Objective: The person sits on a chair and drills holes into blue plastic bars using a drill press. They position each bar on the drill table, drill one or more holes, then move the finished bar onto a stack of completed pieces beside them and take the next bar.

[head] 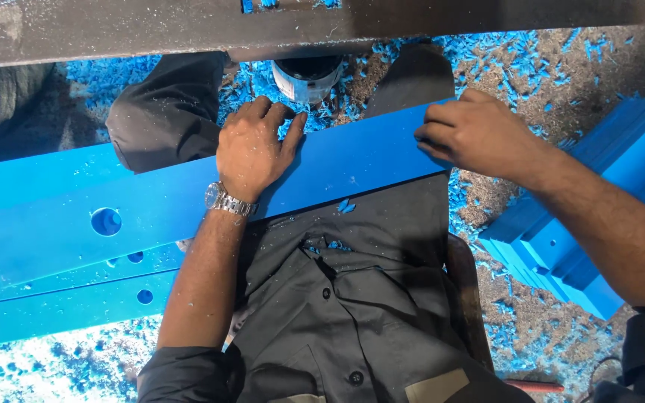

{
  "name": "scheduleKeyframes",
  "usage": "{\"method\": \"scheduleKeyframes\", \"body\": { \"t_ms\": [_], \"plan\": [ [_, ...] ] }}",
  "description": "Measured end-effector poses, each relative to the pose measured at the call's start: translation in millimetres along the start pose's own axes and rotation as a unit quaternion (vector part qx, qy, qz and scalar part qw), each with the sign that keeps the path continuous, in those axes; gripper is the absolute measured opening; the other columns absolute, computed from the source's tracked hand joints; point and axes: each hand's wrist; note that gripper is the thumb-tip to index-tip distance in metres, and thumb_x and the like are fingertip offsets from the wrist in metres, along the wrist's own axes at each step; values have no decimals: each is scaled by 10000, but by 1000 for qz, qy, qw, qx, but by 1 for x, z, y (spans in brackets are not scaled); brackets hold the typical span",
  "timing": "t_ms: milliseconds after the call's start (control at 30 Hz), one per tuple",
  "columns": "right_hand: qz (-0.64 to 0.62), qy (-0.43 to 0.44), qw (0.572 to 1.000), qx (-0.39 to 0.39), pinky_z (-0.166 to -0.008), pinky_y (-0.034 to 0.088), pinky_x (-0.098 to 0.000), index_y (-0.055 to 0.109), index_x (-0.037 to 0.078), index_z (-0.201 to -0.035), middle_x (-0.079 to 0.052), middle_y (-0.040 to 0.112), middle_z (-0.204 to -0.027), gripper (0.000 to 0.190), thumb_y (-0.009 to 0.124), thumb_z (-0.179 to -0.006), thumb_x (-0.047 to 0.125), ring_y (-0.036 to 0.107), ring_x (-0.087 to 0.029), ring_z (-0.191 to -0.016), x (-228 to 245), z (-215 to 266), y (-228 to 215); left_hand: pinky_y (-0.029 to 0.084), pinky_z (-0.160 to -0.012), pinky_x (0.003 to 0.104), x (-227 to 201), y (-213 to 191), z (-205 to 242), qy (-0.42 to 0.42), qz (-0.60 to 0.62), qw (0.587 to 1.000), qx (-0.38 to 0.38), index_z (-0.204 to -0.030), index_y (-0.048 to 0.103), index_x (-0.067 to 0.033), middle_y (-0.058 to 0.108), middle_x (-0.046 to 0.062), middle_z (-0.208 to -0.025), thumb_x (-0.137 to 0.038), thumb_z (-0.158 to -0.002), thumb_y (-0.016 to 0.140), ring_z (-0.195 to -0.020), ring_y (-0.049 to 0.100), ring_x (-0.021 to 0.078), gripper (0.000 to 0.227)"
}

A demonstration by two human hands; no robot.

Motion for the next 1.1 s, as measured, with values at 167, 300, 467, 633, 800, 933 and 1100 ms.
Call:
{"method": "scheduleKeyframes", "body": {
  "t_ms": [167, 300, 467, 633, 800, 933, 1100],
  "plan": [
    [73, -25, 997, 16, -836, 499, -370, 721, 90, -1054, -17, 635, -964, 244, 719, -831, 189, 642, -167, -876, 2, 1, 6, 513, -689, 434, -1, 1, -1, -2, -6, 1000, 3, -930, 765, -61, 657, 118, -847, -354, -989, 729, -777, 652, 285, 301],
    [125, -58, 988, 72, -796, 517, -344, 678, 54, -989, -32, 608, -956, 184, 689, -828, 142, 613, -192, -855, 4, -9, 5, 513, -692, 429, 0, 1, 0, 4, -5, 1000, 2, -940, 763, -54, 659, 117, -851, -342, -994, 723, -784, 655, 282, 296],
    [144, -75, 983, 88, -762, 550, -350, 641, 40, -916, -72, 592, -947, 141, 695, -831, 139, 616, -234, -867, -20, -31, 6, 515, -708, 432, -2, 3, 1, 16, -11, 1000, 3, -932, 760, -57, 663, 109, -867, -324, -998, 713, -789, 650, 283, 279],
    [37, 23, 999, 7, -763, 555, -421, 675, 48, -956, -103, 627, -976, 228, 756, -868, 243, 649, -295, -851, -48, -40, -2, 510, -705, 434, 0, 2, -1, 5, -12, 1000, 6, -908, 750, -53, 653, 109, -859, -327, -998, 711, -783, 644, 282, 291],
    [-6, 21, 1000, 17, -734, 556, -410, 730, 80, -948, -77, 651, -921, 221, 759, -895, 293, 666, -278, -824, -34, -17, 4, 513, -709, 431, -1, 0, -2, 1, 0, 1000, 6, -900, 746, -54, 649, 109, -857, -332, -995, 711, -789, 646, 284, 296],
    [-33, 29, 999, 0, -756, 542, -399, 765, 109, -996, -48, 656, -906, 211, 750, -888, 289, 666, -235, -810, -15, -1, 6, 514, -699, 427, 1, 4, 0, 6, -5, 1000, 3, -902, 746, -52, 650, 104, -856, -340, -995, 714, -787, 646, 277, 304],
    [29, 34, 999, -4, -824, 523, -381, 755, 121, -1024, -24, 661, -943, 214, 747, -882, 282, 654, -210, -824, -7, 5, 11, 512, -684, 426, 0, 3, 0, 10, -4, 1000, 7, -914, 753, -53, 645, 105, -844, -335, -999, 712, -773, 644, 270, 297]
  ]
}}
Point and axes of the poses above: each hand's wrist, its own z-axis away from the middle knuckle, its own y-axis out of the palm, x = y × z
